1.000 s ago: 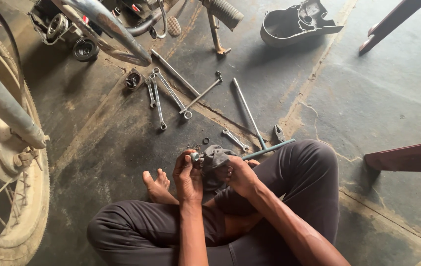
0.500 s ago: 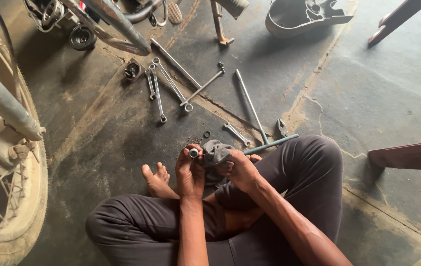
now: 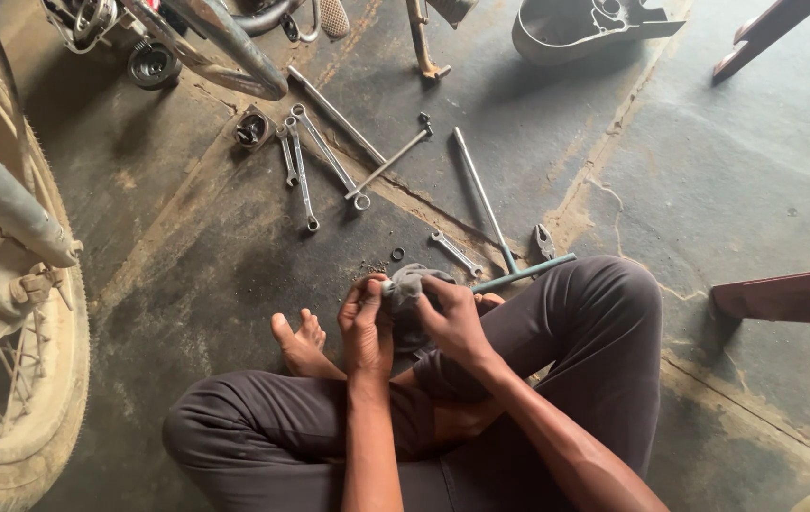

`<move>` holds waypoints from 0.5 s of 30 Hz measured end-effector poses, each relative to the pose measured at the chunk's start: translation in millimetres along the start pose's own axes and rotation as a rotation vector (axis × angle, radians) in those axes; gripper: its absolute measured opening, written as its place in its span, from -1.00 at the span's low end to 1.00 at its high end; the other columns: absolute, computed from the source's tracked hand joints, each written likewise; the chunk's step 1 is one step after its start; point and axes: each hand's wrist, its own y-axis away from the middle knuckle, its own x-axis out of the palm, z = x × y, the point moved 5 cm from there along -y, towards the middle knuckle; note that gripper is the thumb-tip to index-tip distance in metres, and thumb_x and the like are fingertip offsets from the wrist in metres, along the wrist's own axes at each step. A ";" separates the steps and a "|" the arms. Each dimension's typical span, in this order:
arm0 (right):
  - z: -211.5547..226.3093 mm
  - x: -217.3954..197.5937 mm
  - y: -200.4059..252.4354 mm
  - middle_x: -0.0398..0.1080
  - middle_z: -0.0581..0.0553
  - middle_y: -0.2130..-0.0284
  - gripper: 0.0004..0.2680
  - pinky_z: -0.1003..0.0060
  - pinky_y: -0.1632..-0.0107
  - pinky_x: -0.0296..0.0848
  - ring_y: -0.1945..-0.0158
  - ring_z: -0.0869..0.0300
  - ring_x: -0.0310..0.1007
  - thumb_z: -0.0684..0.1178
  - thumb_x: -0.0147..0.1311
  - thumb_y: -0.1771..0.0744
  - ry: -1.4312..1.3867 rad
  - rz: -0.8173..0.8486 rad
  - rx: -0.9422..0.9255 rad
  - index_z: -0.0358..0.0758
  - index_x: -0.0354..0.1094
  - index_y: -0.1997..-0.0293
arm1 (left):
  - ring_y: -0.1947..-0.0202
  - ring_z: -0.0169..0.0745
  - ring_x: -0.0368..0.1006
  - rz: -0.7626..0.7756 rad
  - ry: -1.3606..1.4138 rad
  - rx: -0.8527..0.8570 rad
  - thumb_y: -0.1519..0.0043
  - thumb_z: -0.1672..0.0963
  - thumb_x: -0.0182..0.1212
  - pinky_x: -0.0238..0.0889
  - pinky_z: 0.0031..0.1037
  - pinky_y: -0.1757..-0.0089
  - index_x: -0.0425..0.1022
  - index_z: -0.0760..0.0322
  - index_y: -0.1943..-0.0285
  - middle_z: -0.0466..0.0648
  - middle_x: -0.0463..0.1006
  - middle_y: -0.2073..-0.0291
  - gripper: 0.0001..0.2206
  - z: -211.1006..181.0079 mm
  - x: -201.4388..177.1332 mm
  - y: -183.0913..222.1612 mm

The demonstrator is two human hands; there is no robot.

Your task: The recorder is repairing or cleaning a component of a motorcycle engine, specifically around the carburetor or intake area.

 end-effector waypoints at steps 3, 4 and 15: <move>23.6 -0.8 2.0 0.52 -0.24 0.30 -0.86 0.22 0.23 0.51 0.25 0.01 0.59 -0.17 0.13 -0.34 0.225 -0.104 -0.214 -0.36 0.45 0.04 | 0.26 -0.40 0.53 -0.012 -0.170 0.016 -0.24 0.14 0.31 0.41 -0.58 0.13 0.58 0.35 0.13 -0.10 0.64 0.27 -0.86 5.4 1.8 -3.7; 22.7 -0.6 2.5 0.52 -0.24 0.30 -0.86 0.22 0.23 0.51 0.25 0.01 0.59 -0.17 0.13 -0.34 0.227 -0.105 -0.213 -0.36 0.45 0.04 | 0.26 -0.40 0.53 -0.011 -0.169 0.014 -0.24 0.14 0.31 0.41 -0.58 0.13 0.58 0.35 0.13 -0.10 0.64 0.27 -0.86 7.6 -0.9 -4.7; 36.9 7.5 3.6 0.36 -0.24 0.43 -0.90 0.02 0.29 0.39 0.33 -0.12 0.44 -0.18 0.18 -0.29 0.439 -0.005 -0.357 -0.33 0.34 0.23 | 0.52 -0.55 0.17 -0.179 -0.615 0.044 -0.27 0.05 0.36 0.01 -0.63 0.44 0.56 0.37 0.42 -0.25 0.43 0.57 -0.70 9.4 -19.1 -6.2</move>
